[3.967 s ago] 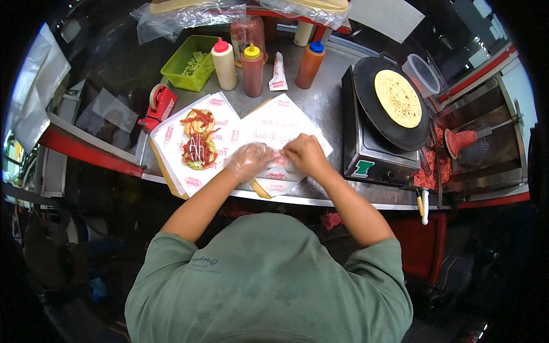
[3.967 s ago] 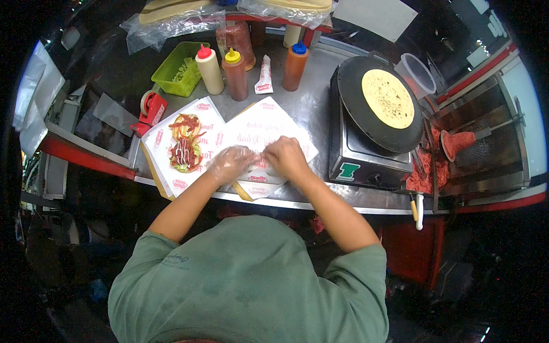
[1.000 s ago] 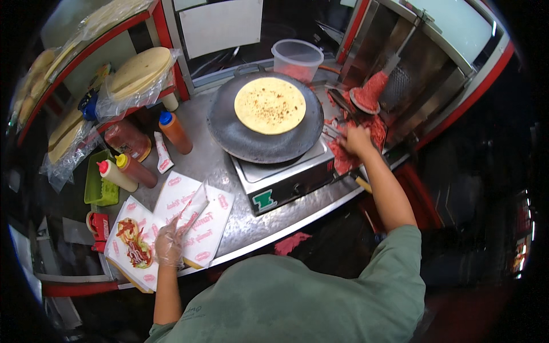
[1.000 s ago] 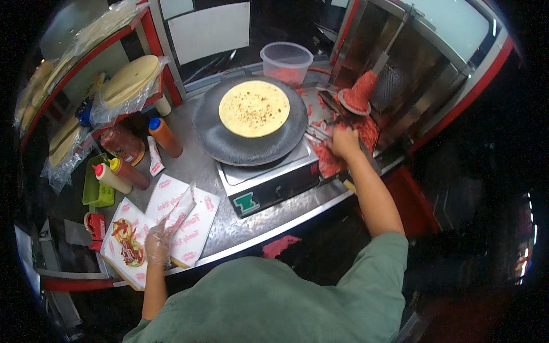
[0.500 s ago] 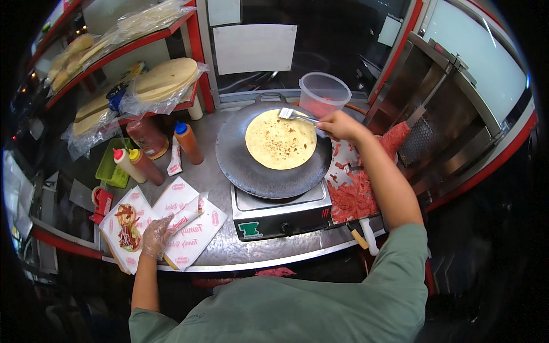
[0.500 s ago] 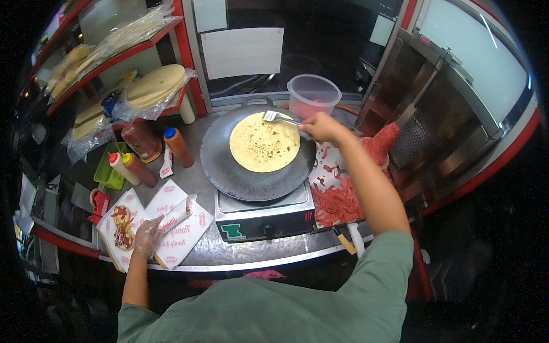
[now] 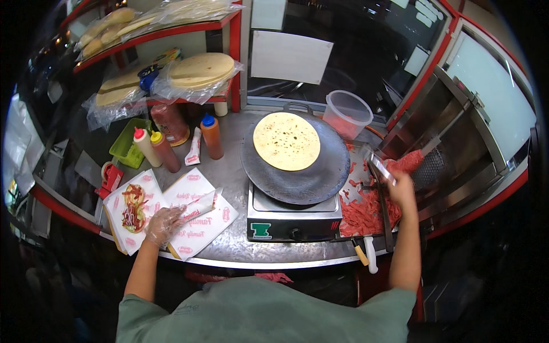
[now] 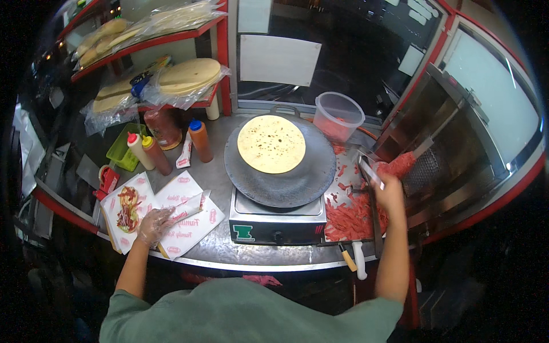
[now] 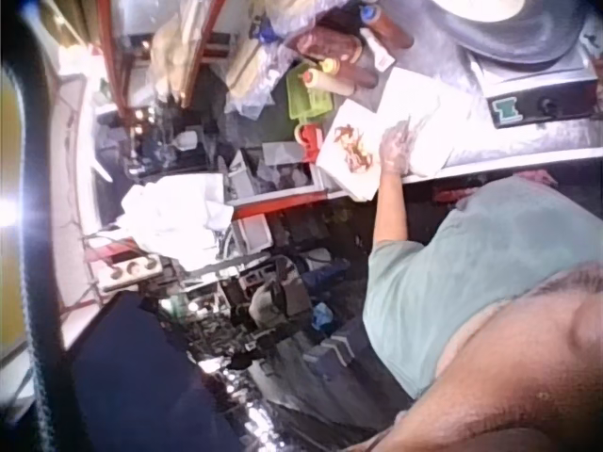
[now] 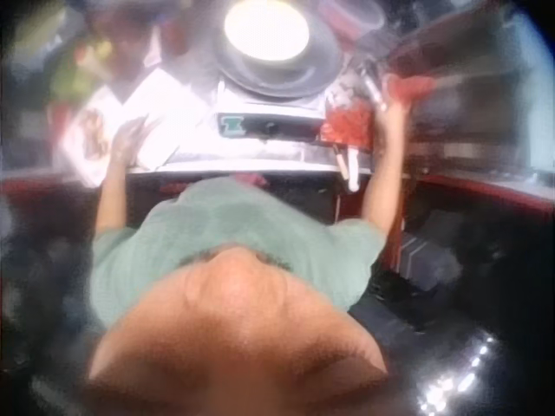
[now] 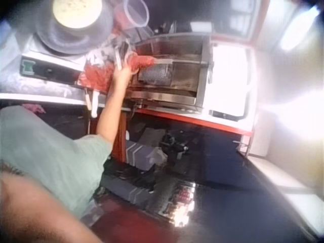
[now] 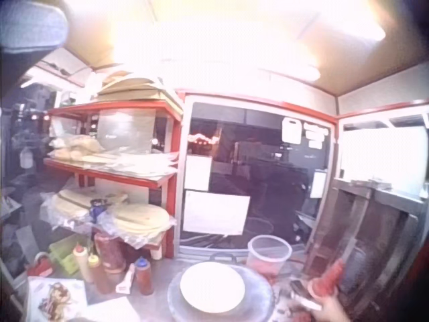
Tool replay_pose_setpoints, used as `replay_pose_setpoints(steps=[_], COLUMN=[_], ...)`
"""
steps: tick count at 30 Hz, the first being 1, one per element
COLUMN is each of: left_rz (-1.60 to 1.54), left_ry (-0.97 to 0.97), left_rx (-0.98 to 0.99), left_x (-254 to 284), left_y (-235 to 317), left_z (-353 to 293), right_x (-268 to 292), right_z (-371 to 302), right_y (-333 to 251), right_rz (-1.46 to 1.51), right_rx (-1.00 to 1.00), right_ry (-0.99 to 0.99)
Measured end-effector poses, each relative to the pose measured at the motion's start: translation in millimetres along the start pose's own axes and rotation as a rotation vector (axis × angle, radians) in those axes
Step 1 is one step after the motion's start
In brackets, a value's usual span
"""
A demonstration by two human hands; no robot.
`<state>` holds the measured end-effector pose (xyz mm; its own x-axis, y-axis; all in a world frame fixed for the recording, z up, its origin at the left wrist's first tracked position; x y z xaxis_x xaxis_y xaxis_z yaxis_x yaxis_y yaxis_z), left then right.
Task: The person assembles tacos by placing cooked meat and shredded lettuce on tortillas, adding sauces, and wrapping them in paper. The person uses a spatula to flip tortillas on a griddle and handles condiment bottles to apply sauces.
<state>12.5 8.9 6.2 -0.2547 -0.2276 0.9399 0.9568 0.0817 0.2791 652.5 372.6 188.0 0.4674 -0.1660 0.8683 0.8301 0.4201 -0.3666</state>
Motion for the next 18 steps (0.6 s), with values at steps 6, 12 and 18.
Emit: replay_pose_setpoints(steps=[6, 12, 18], left_rz=[-0.056, -0.157, -0.256], left_ry=[0.066, 0.192, 0.083], left_rx=[-0.146, -0.198, -0.009], left_x=[-13.4, -77.0, -107.8], left_y=[-20.4, -46.8, -31.4], left_z=[-12.6, -24.9, -13.2], right_x=[-84.0, -110.6, -260.2], right_z=[-85.1, -98.0, -123.7], right_y=[-21.1, -198.0, -528.1], right_rz=[-0.442, 0.460, 1.176], right_rx=[-0.221, -0.050, 0.138], right_ry=[-0.003, 0.354, -0.664])
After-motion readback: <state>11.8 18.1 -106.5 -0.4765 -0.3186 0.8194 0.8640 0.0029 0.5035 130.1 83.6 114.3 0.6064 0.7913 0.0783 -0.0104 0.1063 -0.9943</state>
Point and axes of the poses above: each hand's wrist, its own z-axis towards the middle knuckle, its own x-axis out of the back of the hand, y = z × x, the point moved 1 cm from there along z, towards the middle knuckle, and after that the axes turned 2 degrees about x, right-handed, at the moved point
